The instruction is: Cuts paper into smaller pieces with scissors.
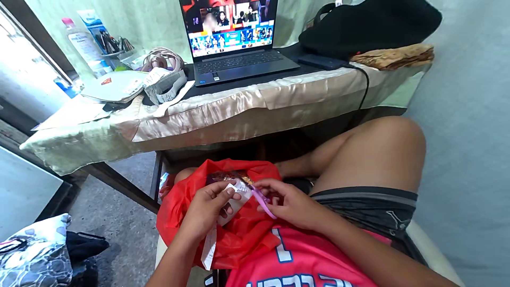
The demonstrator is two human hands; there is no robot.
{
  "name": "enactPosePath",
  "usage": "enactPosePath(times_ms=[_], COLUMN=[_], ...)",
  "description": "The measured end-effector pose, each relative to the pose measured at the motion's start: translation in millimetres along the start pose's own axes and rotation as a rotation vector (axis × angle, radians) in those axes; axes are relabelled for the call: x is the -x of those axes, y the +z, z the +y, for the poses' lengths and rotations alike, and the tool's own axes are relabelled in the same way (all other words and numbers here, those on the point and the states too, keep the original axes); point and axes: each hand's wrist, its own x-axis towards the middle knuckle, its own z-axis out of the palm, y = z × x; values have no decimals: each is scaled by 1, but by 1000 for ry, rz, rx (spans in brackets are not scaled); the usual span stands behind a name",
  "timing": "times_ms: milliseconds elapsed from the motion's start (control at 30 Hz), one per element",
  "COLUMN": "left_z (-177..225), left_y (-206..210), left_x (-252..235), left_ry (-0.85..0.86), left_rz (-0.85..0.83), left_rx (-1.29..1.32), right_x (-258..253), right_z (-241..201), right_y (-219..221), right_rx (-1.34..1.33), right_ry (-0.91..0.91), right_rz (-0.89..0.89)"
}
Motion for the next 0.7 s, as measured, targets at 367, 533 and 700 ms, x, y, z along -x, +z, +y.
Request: enactPosePath(times_ms=[367, 533, 700], left_z=[-4, -4, -3], left_y=[4, 7, 7], left_x=[3, 4, 4], left_ry=[154, 157, 135], left_rz=[-235, -164, -110], left_rx=[111, 192, 175], right_x=[-27, -28, -24], right_z=[-49, -62, -73], right_y=[12, 20, 20], right_rx=[771, 1070, 996], right_ry=[-285, -377, -255], right_rz=[118, 89, -72])
